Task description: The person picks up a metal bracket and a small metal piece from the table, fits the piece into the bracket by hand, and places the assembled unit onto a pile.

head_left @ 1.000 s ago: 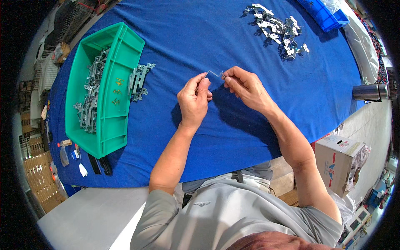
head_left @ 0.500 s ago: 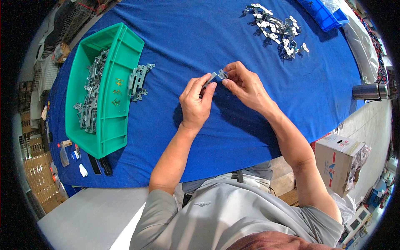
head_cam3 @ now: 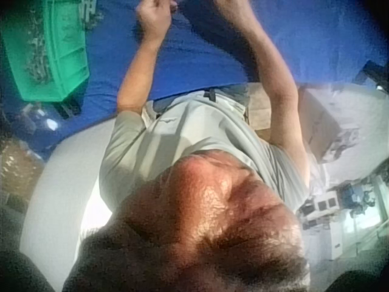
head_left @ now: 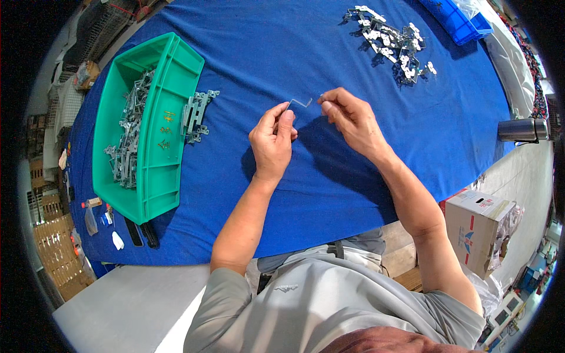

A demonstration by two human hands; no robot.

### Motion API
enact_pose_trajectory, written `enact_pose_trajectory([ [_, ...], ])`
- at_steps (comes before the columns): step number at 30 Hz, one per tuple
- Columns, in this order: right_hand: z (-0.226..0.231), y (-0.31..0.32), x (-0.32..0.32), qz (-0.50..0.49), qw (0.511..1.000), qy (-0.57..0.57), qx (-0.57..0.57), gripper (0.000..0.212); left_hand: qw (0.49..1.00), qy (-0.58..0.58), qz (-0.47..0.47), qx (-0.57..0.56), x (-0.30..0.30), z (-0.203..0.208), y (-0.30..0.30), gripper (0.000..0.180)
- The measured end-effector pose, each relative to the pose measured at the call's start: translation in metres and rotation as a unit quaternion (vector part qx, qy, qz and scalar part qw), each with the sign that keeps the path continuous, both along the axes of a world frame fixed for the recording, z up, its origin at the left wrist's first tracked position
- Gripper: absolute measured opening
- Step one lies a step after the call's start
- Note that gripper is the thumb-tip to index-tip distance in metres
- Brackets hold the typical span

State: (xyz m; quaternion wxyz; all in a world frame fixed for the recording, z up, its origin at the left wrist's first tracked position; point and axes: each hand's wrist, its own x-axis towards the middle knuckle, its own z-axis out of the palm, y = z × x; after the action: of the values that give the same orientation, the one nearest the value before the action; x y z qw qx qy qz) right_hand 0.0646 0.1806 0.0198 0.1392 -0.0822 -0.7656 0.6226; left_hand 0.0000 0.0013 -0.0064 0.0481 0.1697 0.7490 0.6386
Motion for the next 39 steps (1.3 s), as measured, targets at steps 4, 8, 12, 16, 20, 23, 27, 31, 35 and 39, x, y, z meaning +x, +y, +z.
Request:
enact_pose_trajectory([
  [4, -0.003, 0.001, 0.001, 0.055, 0.997, -0.019, 0.048, 0.013, 1.0, -0.002, -0.01, 0.028, 0.0, -0.002, 0.0, 0.024],
  [8, -0.003, 0.0, 0.0, 0.063, 0.996, -0.023, 0.059, 0.016, 0.999, 0.018, -0.026, 0.0, 0.001, -0.002, -0.001, 0.025],
  [12, 0.001, 0.0, 0.001, 0.057, 0.995, -0.041, 0.074, 0.015, 1.0, 0.018, -0.012, -0.013, 0.001, 0.005, 0.001, 0.021],
  [16, 0.003, 0.002, 0.001, 0.043, 0.989, -0.024, 0.141, 0.014, 0.987, 0.15, -0.015, -0.055, 0.001, 0.012, 0.001, 0.02],
  [20, 0.0, 0.003, 0.0, 0.044, 0.988, -0.013, 0.15, 0.014, 0.98, 0.192, -0.013, -0.056, 0.001, 0.011, 0.003, 0.022],
  [23, 0.0, 0.0, 0.0, 0.034, 0.992, -0.014, 0.12, 0.013, 0.977, 0.202, -0.01, -0.059, 0.002, 0.013, 0.004, 0.022],
  [27, 0.003, -0.001, 0.0, 0.049, 0.996, -0.031, 0.063, 0.011, 0.972, 0.221, -0.017, -0.08, 0.003, 0.014, 0.002, 0.022],
  [31, -0.002, 0.002, -0.001, 0.049, 0.987, 0.015, 0.155, 0.012, 0.967, 0.238, -0.034, -0.084, 0.004, 0.013, 0.004, 0.022],
  [35, 0.0, 0.002, -0.002, -0.009, 0.977, 0.119, 0.176, 0.011, 0.962, 0.26, -0.033, -0.078, 0.002, 0.01, 0.005, 0.022],
  [39, 0.006, 0.002, 0.002, -0.001, 0.996, 0.053, 0.073, 0.011, 0.98, 0.175, -0.015, -0.093, 0.0, 0.003, 0.0, 0.022],
])
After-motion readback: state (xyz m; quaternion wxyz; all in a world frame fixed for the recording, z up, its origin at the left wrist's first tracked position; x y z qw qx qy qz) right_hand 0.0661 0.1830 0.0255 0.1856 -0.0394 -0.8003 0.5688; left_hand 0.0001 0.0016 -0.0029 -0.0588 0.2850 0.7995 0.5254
